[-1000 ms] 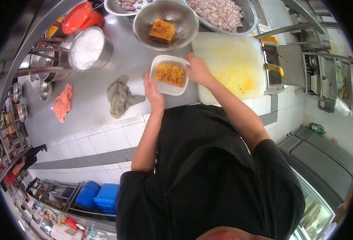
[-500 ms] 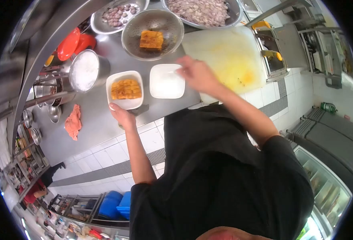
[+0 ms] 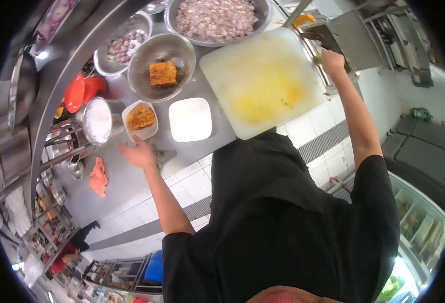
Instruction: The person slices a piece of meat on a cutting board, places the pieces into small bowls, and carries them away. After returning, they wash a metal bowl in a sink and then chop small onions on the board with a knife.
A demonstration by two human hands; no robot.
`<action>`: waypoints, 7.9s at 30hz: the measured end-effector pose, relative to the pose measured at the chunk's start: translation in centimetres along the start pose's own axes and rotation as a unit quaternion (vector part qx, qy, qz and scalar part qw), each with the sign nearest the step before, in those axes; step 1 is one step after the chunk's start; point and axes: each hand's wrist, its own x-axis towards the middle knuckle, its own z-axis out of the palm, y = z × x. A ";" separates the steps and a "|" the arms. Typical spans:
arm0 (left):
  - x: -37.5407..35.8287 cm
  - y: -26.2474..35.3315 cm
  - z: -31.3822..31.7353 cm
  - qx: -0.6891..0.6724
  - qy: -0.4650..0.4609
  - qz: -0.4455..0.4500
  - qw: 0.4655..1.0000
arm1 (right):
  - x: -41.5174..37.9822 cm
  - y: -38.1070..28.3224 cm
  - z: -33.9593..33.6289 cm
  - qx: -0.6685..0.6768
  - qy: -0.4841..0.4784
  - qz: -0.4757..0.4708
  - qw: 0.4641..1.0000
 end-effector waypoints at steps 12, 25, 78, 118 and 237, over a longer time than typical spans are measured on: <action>7.5 19.6 3.5 -0.078 -0.239 0.524 0.813 | -16.6 4.6 11.0 0.343 0.098 0.057 0.933; 4.0 22.0 -2.5 -0.039 -0.094 0.465 0.879 | -23.7 3.6 15.6 0.432 0.050 0.137 0.890; -20.7 25.5 4.9 -0.316 -0.328 0.417 0.786 | -25.8 -10.4 -3.2 0.271 -0.035 -0.219 0.937; -19.7 24.1 4.0 -0.308 -0.342 0.432 0.775 | -31.5 -7.8 -3.5 0.289 -0.056 -0.187 0.937; -17.0 23.3 5.5 -0.309 -0.353 0.525 0.710 | -29.2 -17.9 -0.3 0.394 -0.099 -0.105 0.908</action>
